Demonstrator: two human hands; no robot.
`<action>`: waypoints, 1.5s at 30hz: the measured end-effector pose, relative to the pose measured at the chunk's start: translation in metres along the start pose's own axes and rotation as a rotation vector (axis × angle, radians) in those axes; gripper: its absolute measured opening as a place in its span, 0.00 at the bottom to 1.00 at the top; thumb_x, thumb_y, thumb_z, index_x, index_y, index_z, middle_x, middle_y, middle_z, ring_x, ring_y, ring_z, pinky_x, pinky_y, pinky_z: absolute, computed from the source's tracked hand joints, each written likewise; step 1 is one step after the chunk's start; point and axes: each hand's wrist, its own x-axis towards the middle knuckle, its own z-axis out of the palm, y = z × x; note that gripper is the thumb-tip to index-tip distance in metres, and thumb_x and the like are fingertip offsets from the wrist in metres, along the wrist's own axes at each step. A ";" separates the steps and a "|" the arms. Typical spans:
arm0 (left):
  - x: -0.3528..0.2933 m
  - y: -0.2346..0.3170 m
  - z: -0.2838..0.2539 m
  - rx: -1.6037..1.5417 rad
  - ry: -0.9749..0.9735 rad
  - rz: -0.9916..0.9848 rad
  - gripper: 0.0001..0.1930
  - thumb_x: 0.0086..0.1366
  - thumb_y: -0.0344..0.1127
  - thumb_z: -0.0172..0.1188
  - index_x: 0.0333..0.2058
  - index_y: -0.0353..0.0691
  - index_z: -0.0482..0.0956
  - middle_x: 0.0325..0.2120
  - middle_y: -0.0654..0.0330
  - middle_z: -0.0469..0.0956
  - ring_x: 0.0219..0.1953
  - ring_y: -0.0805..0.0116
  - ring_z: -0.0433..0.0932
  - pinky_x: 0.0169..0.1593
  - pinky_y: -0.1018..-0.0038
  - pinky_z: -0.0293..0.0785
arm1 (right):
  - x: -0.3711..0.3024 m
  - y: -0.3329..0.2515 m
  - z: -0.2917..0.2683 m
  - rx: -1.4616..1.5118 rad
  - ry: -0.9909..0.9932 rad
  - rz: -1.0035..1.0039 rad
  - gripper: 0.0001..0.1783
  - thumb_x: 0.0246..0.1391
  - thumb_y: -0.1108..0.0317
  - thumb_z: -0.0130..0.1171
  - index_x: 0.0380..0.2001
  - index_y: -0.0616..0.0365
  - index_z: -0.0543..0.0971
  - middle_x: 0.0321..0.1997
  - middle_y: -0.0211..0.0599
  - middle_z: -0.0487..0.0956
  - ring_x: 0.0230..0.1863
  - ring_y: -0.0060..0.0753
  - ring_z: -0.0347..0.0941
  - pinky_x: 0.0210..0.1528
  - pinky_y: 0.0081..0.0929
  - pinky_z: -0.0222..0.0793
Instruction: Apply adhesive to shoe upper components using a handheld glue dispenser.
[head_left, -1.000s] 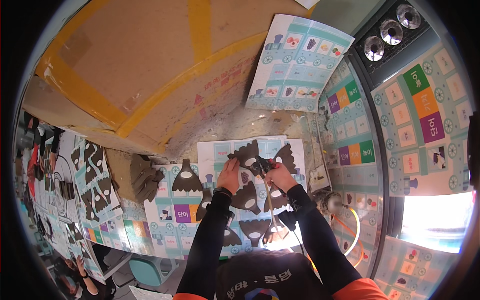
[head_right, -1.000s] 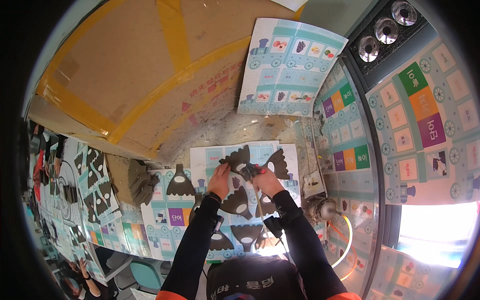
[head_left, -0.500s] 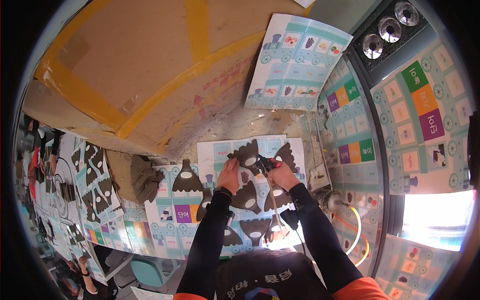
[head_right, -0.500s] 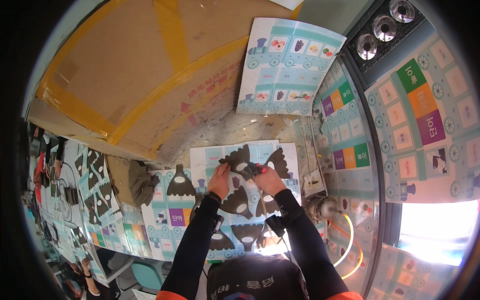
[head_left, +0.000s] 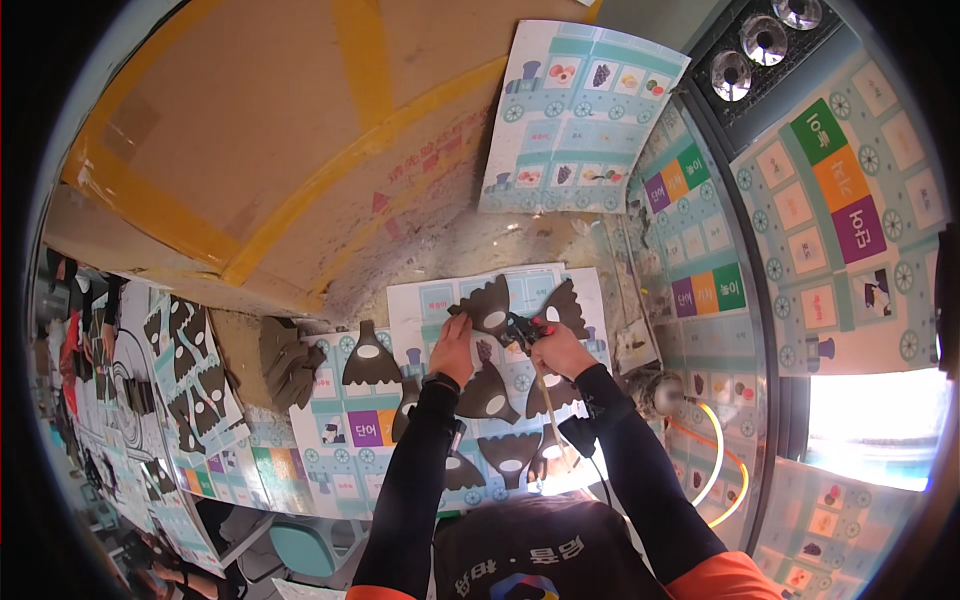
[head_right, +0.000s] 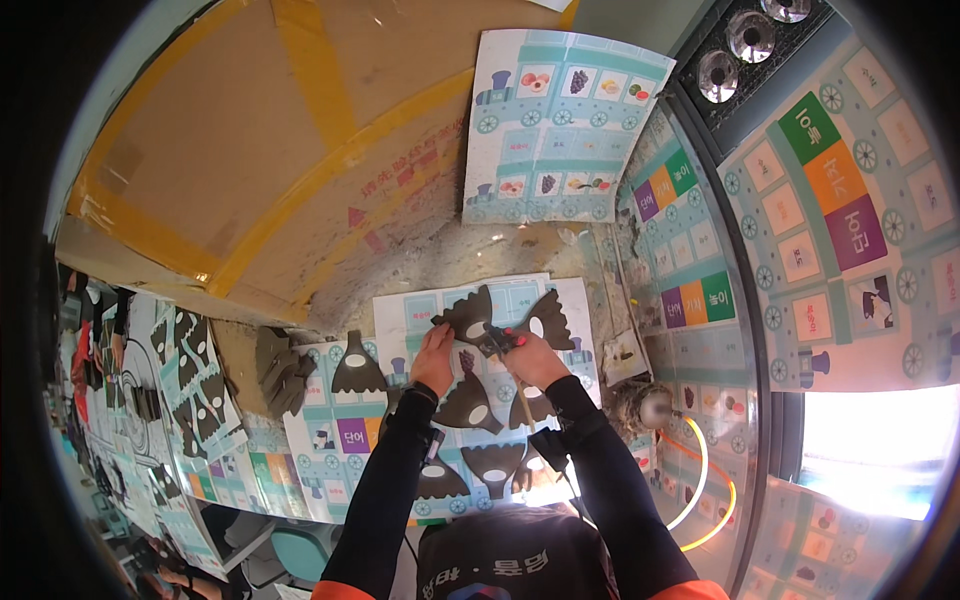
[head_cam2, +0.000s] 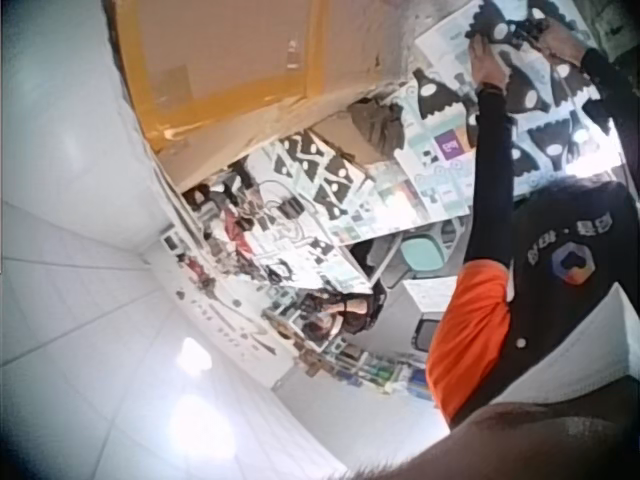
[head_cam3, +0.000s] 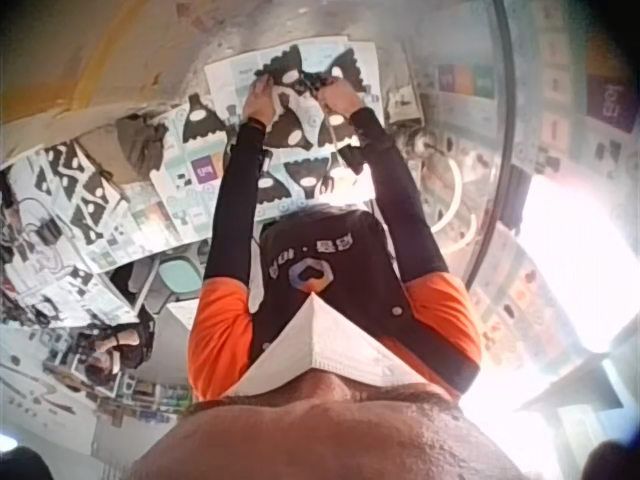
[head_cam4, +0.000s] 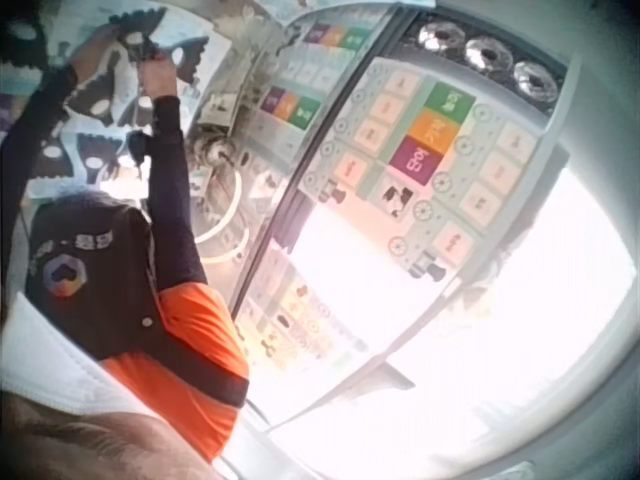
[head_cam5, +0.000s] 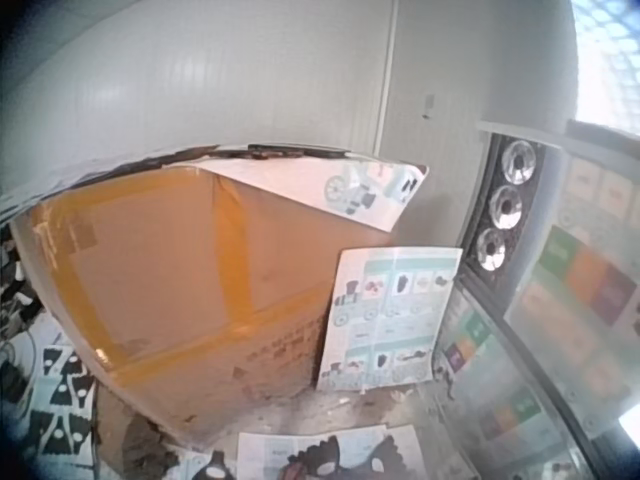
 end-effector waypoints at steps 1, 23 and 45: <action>0.000 0.000 0.000 0.000 0.005 -0.002 0.29 0.53 0.20 0.52 0.57 0.29 0.68 0.62 0.53 0.62 0.65 0.52 0.58 0.65 0.67 0.64 | 0.002 0.004 -0.001 -0.012 0.021 -0.009 0.09 0.37 0.79 0.54 0.28 0.64 0.74 0.16 0.34 0.71 0.15 0.25 0.67 0.15 0.25 0.57; 0.029 0.094 0.048 0.127 -0.046 0.236 0.18 0.54 0.28 0.54 0.45 0.35 0.78 0.48 0.56 0.74 0.53 0.55 0.69 0.55 0.62 0.68 | -0.030 0.042 -0.085 0.196 0.241 0.027 0.14 0.40 0.75 0.57 0.35 0.63 0.78 0.25 0.37 0.81 0.24 0.29 0.78 0.16 0.26 0.69; 0.014 0.087 0.077 -0.001 -0.144 0.169 0.27 0.51 0.23 0.53 0.54 0.27 0.70 0.57 0.48 0.66 0.60 0.52 0.64 0.64 0.67 0.62 | -0.014 0.028 -0.077 -0.104 0.251 0.066 0.14 0.49 0.70 0.56 0.40 0.64 0.79 0.21 0.46 0.78 0.22 0.40 0.78 0.30 0.36 0.72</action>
